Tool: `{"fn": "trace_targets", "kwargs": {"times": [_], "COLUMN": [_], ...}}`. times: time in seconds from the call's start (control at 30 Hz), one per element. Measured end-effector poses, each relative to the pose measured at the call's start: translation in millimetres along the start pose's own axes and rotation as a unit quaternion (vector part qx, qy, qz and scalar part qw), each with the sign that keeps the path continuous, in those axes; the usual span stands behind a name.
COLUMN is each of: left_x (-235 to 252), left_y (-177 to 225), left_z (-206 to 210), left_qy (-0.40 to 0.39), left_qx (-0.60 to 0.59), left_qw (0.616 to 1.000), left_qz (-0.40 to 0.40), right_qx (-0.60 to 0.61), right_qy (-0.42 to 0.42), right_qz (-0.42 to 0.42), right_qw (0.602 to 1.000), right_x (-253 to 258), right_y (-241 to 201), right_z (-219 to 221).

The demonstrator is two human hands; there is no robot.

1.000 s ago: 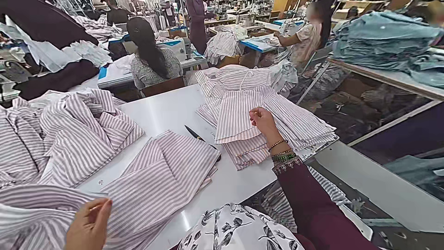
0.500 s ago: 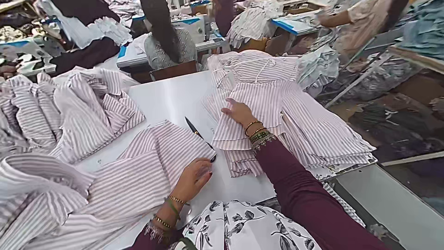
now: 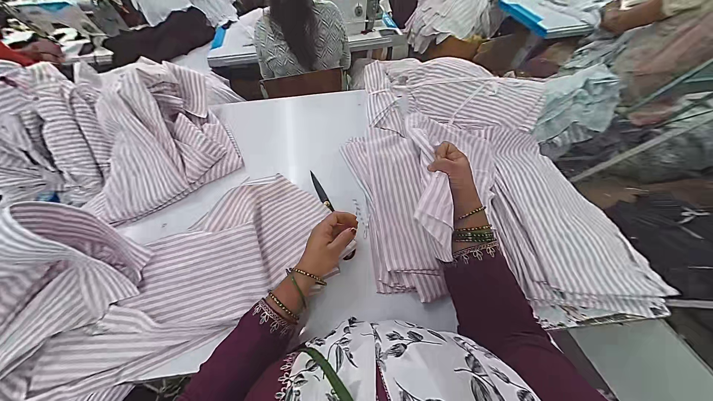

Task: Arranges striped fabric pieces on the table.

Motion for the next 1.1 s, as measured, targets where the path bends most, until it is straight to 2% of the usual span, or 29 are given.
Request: {"fn": "trace_targets", "kwargs": {"times": [0.07,0.13,0.17,0.23,0.27,0.3,0.37,0.4,0.43,0.5,0.53,0.63,0.7,0.83,0.9,1.0,1.1], "left_x": [5.2,5.5,2.8,-5.6,-10.7,-17.7,-38.2,-50.7,-64.3,-91.4,-103.5,-120.0,-115.8,-109.7,-113.7,-114.5,-112.2], "left_y": [-1.1,1.1,4.7,15.1,20.6,24.1,20.4,14.2,6.9,-16.7,-34.8,-57.8,-51.7,-39.9,-38.8,-37.1,-41.3], "left_z": [19.6,41.5,47.8,43.8,33.0,16.6,-30.0,-57.8,-84.3,-121.6,-130.3,-132.5,-127.5,-124.7,-125.6,-124.2,-122.8], "left_qy": [-0.089,-0.196,-0.244,-0.303,-0.302,-0.262,-0.093,-0.014,0.026,0.012,0.000,0.049,0.110,0.144,0.172,0.196,0.216], "left_qx": [-0.037,-0.052,-0.039,0.069,0.159,0.258,0.411,0.469,0.508,0.514,0.514,0.517,0.507,0.480,0.474,0.459,0.457], "left_qw": [0.995,0.978,0.969,0.948,0.936,0.927,0.907,0.882,0.852,0.798,0.783,0.805,0.829,0.849,0.849,0.849,0.855], "left_qz": [-0.041,-0.036,-0.009,0.067,0.081,0.080,0.020,-0.044,-0.129,-0.315,-0.350,-0.287,-0.211,-0.164,-0.157,-0.175,-0.115], "right_qx": [-0.046,-0.204,-0.296,-0.468,-0.518,-0.549,-0.574,-0.574,-0.572,-0.573,-0.575,-0.589,-0.595,-0.594,-0.584,-0.546,-0.506], "right_qy": [-0.111,-0.215,-0.257,-0.306,-0.303,-0.299,-0.289,-0.286,-0.280,-0.271,-0.269,-0.269,-0.266,-0.259,-0.253,-0.240,-0.239], "right_qz": [0.031,0.101,0.144,0.226,0.256,0.272,0.280,0.277,0.273,0.274,0.280,0.298,0.286,0.264,0.235,0.162,0.111], "right_qw": [0.992,0.950,0.909,0.798,0.758,0.732,0.714,0.715,0.721,0.723,0.721,0.701,0.702,0.714,0.735,0.786,0.821], "right_x": [-1.7,-8.3,-11.5,-21.1,-27.5,-32.3,-36.5,-36.1,-35.1,-35.0,-35.5,-37.2,-38.0,-39.6,-41.7,-46.9,-50.3], "right_y": [-5.8,-8.9,-6.7,3.0,5.2,6.6,9.1,9.3,8.8,8.6,7.7,7.3,9.2,9.3,11.9,15.6,16.3], "right_z": [3.6,17.8,30.3,64.5,77.2,84.2,86.6,85.7,84.8,84.4,86.2,93.7,93.7,91.3,89.0,79.0,69.0]}}
Point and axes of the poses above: each hand's wrist, its own x-axis towards the middle knuckle, its own z-axis out of the palm, y = z × x, the point moved 4 cm from there along x, towards the middle knuckle, and after that the axes turned 10 degrees about -y, right-handed, at the moved point
